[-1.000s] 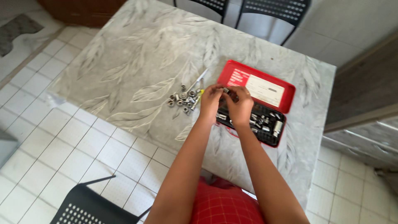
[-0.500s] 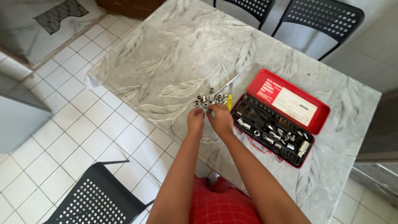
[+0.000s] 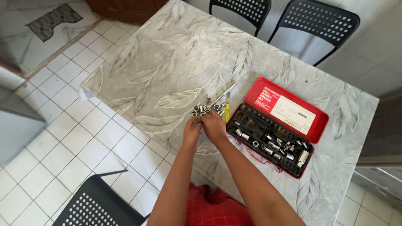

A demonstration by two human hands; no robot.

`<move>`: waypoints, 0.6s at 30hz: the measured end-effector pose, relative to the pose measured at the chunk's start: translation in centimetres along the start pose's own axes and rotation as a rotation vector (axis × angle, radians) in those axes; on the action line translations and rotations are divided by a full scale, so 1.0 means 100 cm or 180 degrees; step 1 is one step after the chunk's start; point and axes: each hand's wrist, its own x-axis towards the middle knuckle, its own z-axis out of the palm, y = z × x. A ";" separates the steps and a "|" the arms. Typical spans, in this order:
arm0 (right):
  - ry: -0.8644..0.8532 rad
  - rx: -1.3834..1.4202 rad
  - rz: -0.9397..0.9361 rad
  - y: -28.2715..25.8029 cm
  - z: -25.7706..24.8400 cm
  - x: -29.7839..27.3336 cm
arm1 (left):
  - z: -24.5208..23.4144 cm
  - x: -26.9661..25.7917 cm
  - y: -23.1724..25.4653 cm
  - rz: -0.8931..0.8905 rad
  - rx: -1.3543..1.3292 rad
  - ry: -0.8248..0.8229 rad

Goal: The person stands at a table and sorts metal sockets one at a time from a pile on the table into the molded slots of an open red socket set case, matching each socket to a slot by size. A wrench and a yellow-handled tool lie beside the pile on the table.

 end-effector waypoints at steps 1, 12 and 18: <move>0.0078 0.0074 -0.0018 0.001 -0.002 -0.001 | 0.003 0.001 -0.001 0.0048 0.0051 0.0091; 0.0510 -0.0771 0.0939 0.045 -0.054 -0.056 | 0.077 -0.012 -0.011 0.1331 0.0705 0.0700; 0.0207 -0.0811 0.0542 0.066 -0.070 -0.082 | 0.106 -0.030 -0.030 0.1165 0.0388 0.0168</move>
